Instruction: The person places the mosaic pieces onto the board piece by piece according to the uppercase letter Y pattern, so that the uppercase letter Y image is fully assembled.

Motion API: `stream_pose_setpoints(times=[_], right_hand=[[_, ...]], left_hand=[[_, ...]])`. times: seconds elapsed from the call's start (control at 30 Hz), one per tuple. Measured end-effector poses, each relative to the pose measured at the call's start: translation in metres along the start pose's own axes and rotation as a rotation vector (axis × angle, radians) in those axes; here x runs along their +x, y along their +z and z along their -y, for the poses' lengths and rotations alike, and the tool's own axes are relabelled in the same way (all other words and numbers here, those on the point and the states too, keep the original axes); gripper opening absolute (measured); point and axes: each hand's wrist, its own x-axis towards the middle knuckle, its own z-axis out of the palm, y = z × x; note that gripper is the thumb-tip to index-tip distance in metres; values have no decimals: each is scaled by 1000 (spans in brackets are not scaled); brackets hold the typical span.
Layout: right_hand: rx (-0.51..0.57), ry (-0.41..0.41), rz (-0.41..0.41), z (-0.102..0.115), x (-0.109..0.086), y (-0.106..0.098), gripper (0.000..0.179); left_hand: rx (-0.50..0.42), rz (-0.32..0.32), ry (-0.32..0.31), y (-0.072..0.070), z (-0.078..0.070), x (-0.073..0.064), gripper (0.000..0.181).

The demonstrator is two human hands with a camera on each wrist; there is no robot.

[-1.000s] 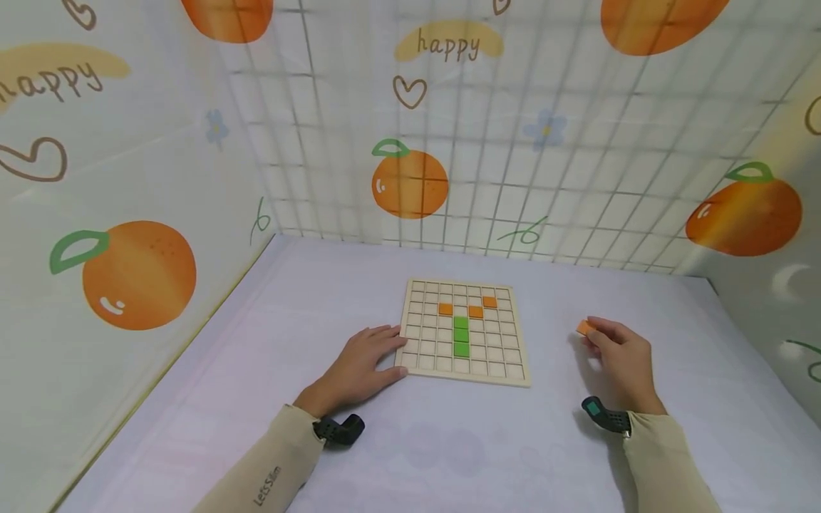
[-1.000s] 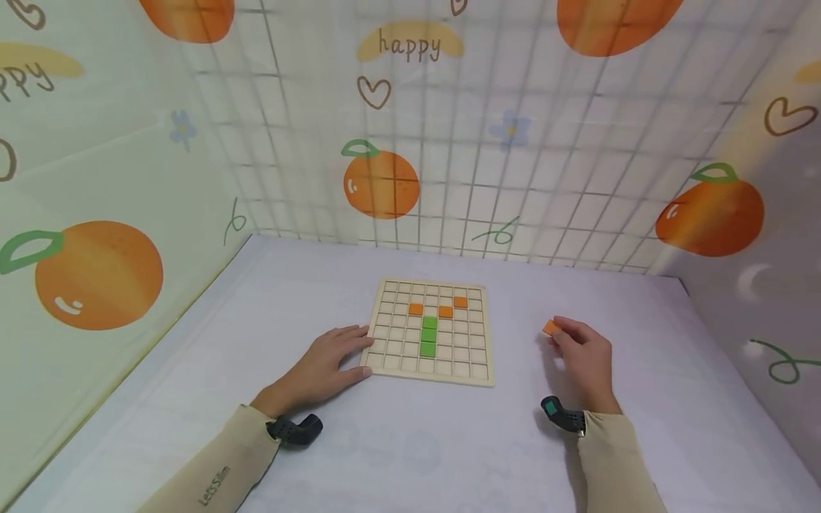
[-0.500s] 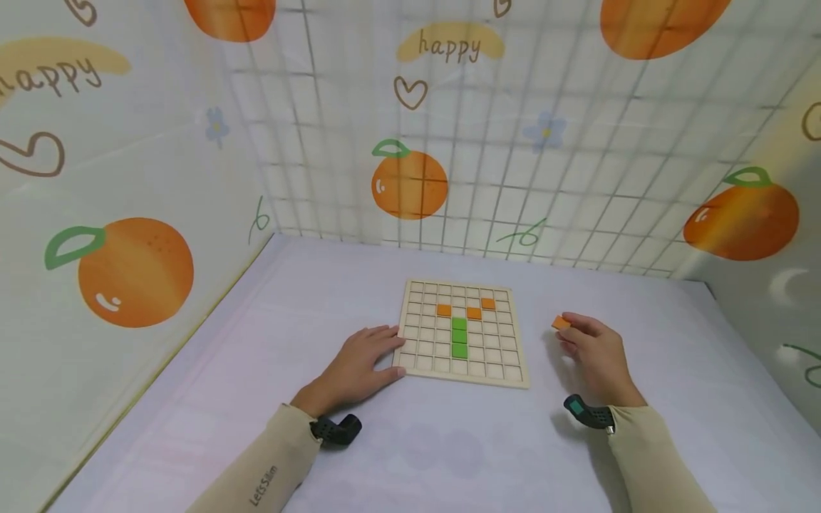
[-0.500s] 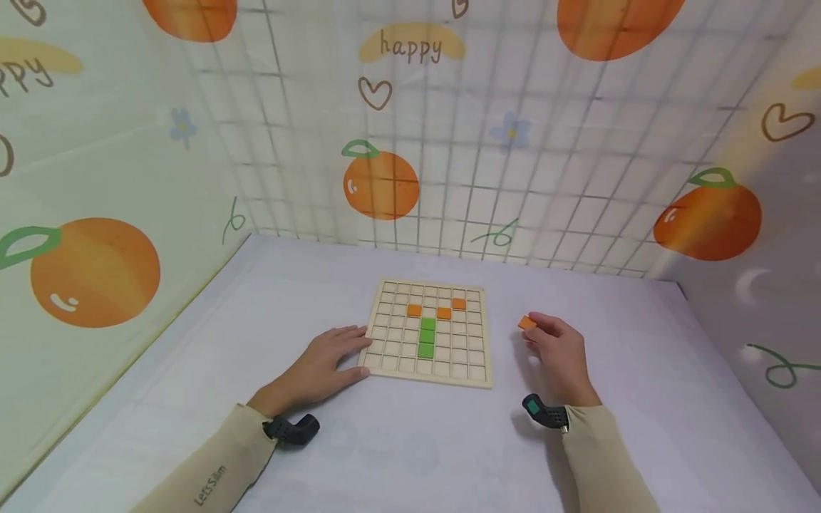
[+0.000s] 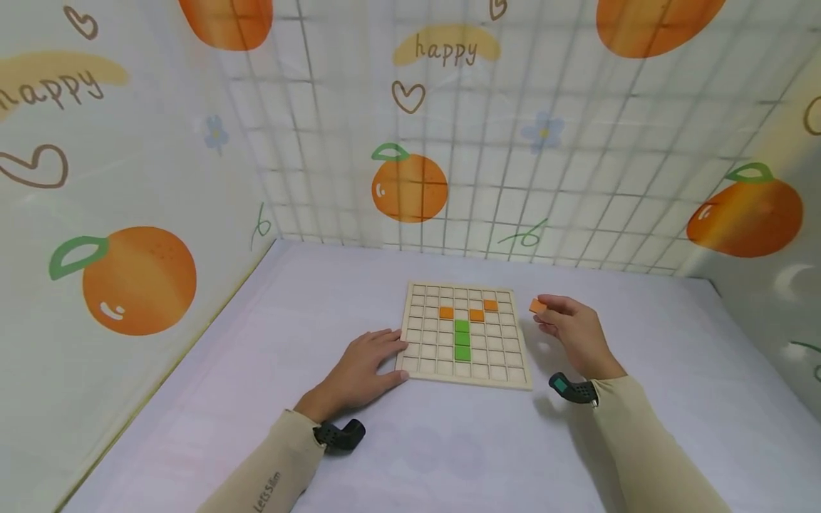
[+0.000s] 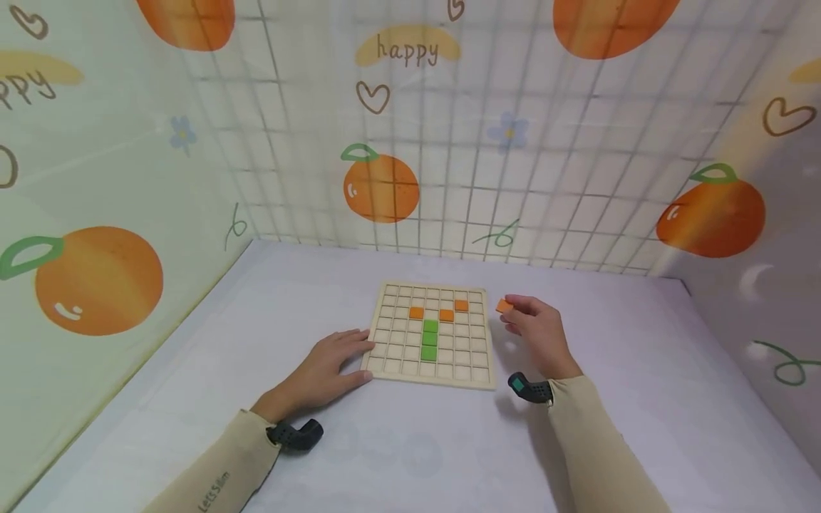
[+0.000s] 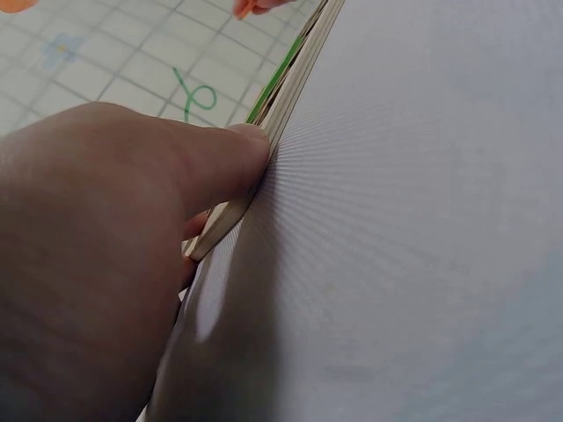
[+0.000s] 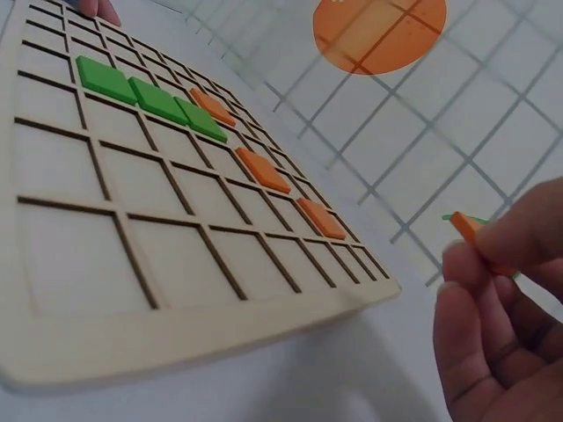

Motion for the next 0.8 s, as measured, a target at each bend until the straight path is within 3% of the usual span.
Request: stream_pose_setpoints(times=[0.2,0.43,0.8], right_hand=[[-7,6,25,-2,9,10,45],[94,-3,50,3,18,24,45],[143,10,100,2,32,54,46]], left_hand=[[16,5,-9,0,-1,0,56],[15,1,-5,0,-1,1,57],[10,6,-5,2,-1,0,57]])
